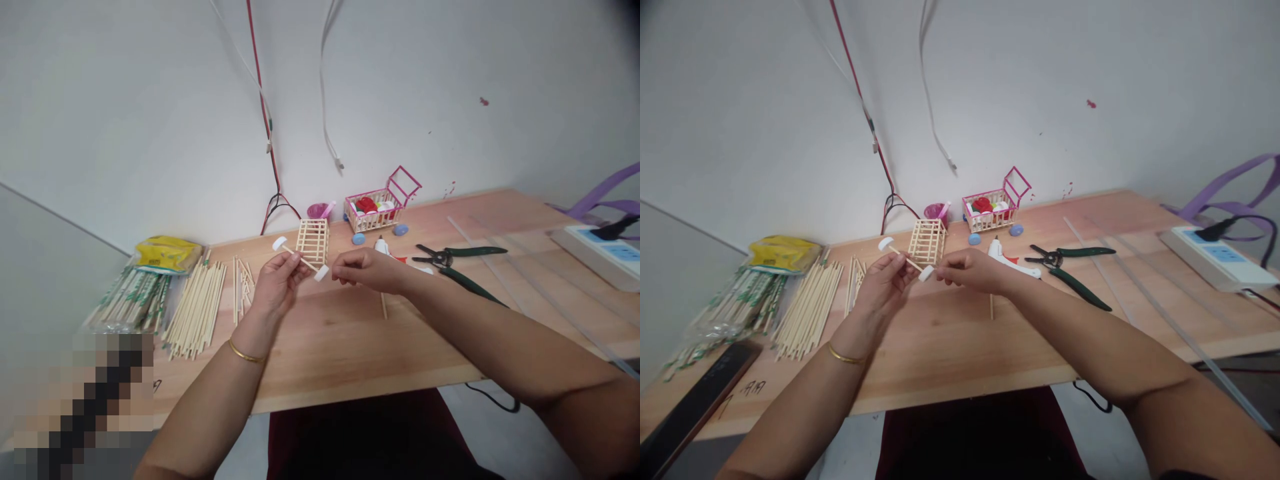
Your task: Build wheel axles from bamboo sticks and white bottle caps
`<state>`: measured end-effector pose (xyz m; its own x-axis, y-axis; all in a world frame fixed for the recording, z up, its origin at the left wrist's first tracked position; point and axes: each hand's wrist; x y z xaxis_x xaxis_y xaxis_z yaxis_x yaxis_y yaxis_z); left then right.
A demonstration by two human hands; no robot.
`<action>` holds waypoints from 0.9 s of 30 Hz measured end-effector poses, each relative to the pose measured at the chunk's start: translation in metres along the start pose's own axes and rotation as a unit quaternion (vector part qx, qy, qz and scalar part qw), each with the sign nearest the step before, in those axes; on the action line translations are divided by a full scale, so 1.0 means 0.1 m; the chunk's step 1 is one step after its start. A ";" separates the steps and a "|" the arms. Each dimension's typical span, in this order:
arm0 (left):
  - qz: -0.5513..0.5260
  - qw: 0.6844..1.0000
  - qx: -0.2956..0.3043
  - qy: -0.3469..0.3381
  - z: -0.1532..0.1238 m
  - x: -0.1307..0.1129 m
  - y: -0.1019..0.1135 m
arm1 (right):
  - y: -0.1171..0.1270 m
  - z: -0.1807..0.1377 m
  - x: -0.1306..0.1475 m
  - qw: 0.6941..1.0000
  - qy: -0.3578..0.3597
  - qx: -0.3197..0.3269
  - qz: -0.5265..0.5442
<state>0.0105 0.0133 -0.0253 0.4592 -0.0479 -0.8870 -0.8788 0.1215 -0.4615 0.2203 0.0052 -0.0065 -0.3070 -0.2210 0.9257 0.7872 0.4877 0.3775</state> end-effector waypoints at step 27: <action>0.038 0.999 0.013 -0.035 0.04 0.06 0.05 | 0.18 -0.06 0.06 0.984 0.096 0.153 -0.005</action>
<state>0.0093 0.0173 -0.0333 0.3999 0.0321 -0.9160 -0.9082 0.1484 -0.3913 0.2360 0.0071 0.0052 -0.1832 -0.3686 0.9113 0.5782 0.7093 0.4032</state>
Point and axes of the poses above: each hand's wrist, its own z-axis towards the middle knuckle, its own y-axis out of the back of the hand, x = y × z
